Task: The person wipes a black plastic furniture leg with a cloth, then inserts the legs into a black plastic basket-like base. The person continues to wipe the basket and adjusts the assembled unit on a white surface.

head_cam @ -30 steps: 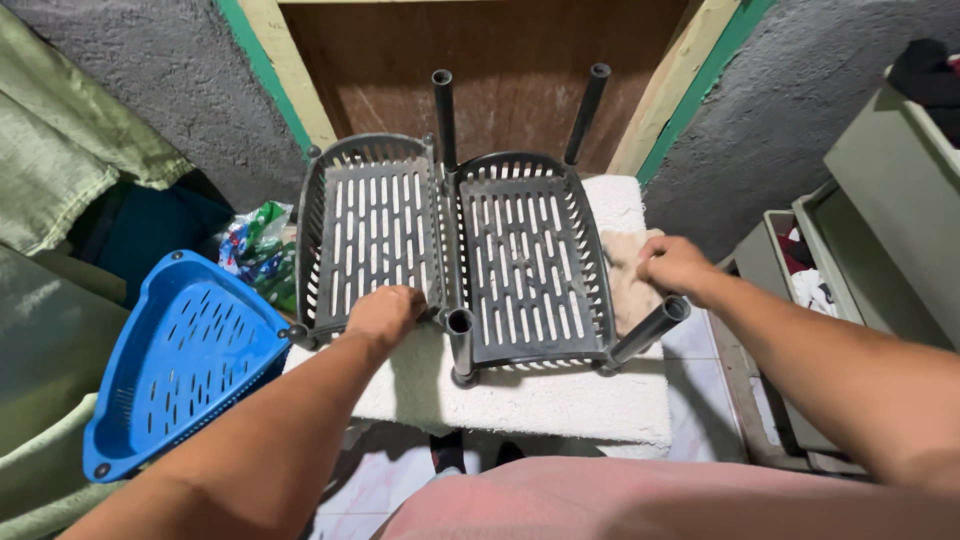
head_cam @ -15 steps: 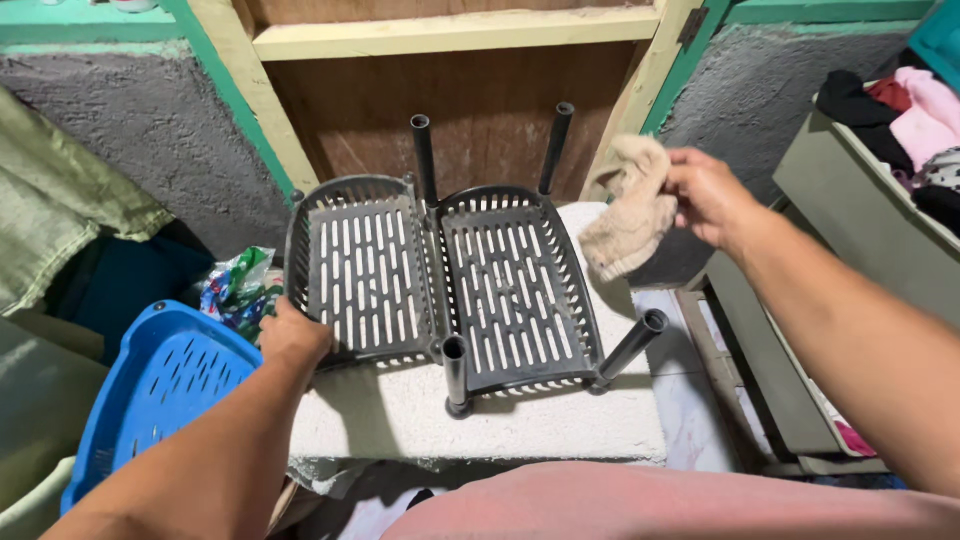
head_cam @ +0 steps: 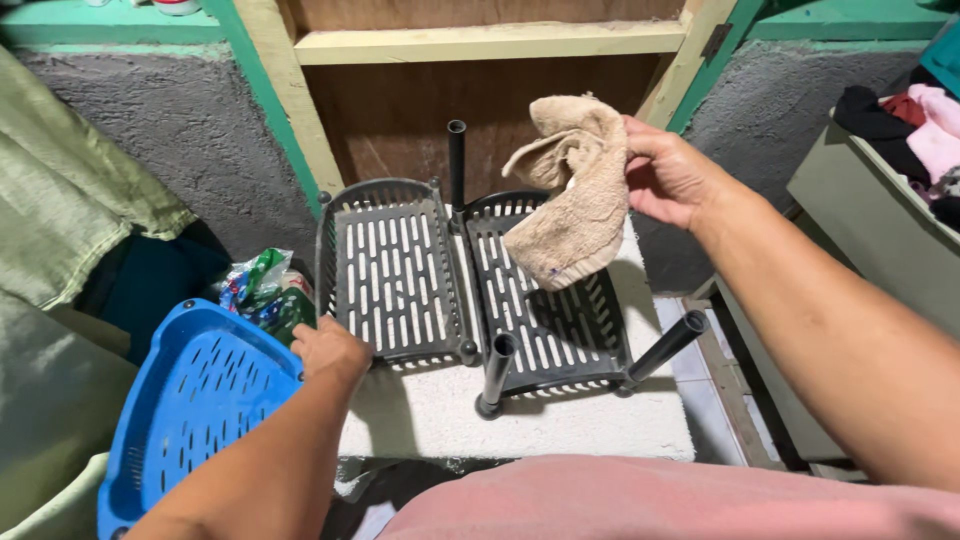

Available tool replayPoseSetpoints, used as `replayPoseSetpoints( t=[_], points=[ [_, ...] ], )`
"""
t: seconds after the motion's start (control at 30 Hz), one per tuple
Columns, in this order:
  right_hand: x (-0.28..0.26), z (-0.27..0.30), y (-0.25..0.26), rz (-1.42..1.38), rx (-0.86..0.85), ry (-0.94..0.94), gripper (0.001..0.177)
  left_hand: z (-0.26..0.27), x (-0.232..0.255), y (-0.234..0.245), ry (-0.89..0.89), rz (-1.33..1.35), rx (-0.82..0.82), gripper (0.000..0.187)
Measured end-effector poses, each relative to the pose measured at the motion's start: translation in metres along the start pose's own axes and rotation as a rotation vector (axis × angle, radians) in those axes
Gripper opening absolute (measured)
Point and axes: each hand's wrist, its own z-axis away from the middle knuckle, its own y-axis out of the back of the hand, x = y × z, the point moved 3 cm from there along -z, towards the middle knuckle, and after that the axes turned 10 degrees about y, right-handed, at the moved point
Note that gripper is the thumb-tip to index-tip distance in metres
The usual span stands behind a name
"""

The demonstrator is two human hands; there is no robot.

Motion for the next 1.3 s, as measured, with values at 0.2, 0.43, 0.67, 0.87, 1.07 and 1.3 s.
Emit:
replayPoseSetpoints(
  t=[0.2,0.43,0.67,0.87,1.07,1.3],
  points=[
    [0.016,-0.01,-0.026,-0.005,-0.064,-0.042,0.049,-0.023,-0.013,-0.005,0.17,0.206,-0.004,0.081],
    [0.053,-0.024,-0.047,-0.006,-0.096,-0.138,0.039,-0.07,-0.028,-0.005,-0.051,0.284,-0.184,0.036],
    [0.082,-0.048,-0.072,0.033,-0.135,-0.179,0.037,-0.075,0.004,0.038,-0.322,0.562,-0.053,0.022],
    [0.094,-0.077,-0.116,-0.01,-0.238,-0.11,0.037,-0.067,-0.007,0.108,-0.319,0.59,0.101,0.025],
    [0.111,-0.096,-0.176,0.165,-0.309,-0.034,0.045,-0.036,-0.034,0.153,-0.309,0.85,-0.258,0.06],
    [0.155,-0.076,-0.262,0.78,-0.949,0.825,0.063,0.0,-0.022,0.176,-0.233,0.788,-0.287,0.063]
  ],
)
